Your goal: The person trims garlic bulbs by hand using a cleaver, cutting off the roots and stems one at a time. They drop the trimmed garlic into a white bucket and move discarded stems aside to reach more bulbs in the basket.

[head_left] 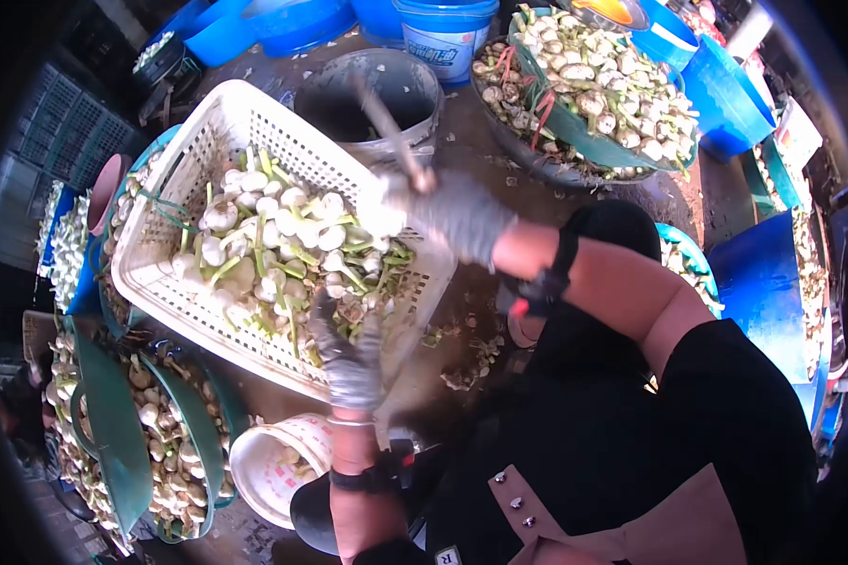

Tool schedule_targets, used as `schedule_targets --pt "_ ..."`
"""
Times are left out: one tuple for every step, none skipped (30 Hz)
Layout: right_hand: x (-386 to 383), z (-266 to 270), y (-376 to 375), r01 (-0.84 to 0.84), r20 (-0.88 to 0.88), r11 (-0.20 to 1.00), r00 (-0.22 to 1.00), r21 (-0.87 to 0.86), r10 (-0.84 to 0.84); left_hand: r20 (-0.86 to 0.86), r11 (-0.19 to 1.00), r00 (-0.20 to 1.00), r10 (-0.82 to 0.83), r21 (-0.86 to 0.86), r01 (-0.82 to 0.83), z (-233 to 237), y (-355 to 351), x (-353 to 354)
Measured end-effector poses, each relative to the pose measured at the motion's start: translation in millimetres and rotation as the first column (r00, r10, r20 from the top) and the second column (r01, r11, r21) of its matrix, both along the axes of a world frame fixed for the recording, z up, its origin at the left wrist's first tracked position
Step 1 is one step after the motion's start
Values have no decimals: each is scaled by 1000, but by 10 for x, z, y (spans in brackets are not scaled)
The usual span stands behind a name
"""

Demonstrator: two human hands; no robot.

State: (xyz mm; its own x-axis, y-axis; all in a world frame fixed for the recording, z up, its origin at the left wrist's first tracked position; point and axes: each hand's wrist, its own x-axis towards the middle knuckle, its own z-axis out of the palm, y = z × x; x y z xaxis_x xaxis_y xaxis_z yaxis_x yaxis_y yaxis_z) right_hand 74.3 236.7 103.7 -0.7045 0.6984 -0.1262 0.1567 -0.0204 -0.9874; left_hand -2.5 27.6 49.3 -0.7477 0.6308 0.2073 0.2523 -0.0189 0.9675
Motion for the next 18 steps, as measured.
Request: schedule_targets --pt "-18 600 -17 -99 -160 964 985 -247 60 78 993 994 71 -98 -64 -105 -56 -154" --pt "-327 520 279 218 -14 920 972 -326 -235 149 972 977 149 -205 -117 -218 -123 -295" --pt "-437 467 580 202 48 964 979 -172 -197 175 957 963 206 -243 -161 -378 -172 -443" --pt "-655 431 794 232 -119 954 959 -192 -257 201 935 942 270 -289 -206 -522 -223 -586" --pt "-812 223 1113 224 -161 952 952 -209 -259 194 923 943 269 -333 -195 -594 -275 -701" --pt "-783 145 1442 -104 -191 846 982 -522 3 185 910 947 263 -373 -180 -657 -319 -810" --pt "-742 314 1229 -7 -210 878 972 -478 -107 131 880 961 244 -447 -162 -721 -338 -890" --pt "-680 499 967 93 -239 900 948 -425 -211 133 877 957 257 -449 -173 -852 -335 -950" --pt "-658 476 867 110 -176 924 967 -366 -185 139 894 974 181 -436 -104 -1033 -350 -991" --pt "-596 440 783 124 -109 944 980 -306 -165 145 906 984 101 -423 -30 -1132 -356 -1003" --pt "-357 606 594 44 100 939 995 -341 -11 -69 800 998 8 -599 -48 -940 -290 -909" --pt "-200 603 400 -16 -9 915 1000 -404 13 -6 807 1000 -24 -591 16 -930 -218 -845" --pt "-84 728 168 -21 44 882 998 -470 47 2 784 998 -60 -619 49 -963 -142 -790" --pt "50 584 73 -78 50 901 993 -426 110 12 759 995 -98 -646 82 -1005 -57 -750" --pt "63 381 24 -218 -179 847 973 -485 148 14 754 995 -102 -651 86 -1077 56 -732" --pt "89 120 -69 -232 -307 858 947 -458 92 -48 656 986 -159 -751 70 -1199 185 -732" --pt "159 216 -120 -158 -68 872 987 -464 142 -101 548 969 -223 -836 39 -1238 319 -723" --pt "219 308 -136 -83 175 887 968 -454 180 -101 541 968 -231 -840 42 -1271 431 -707"
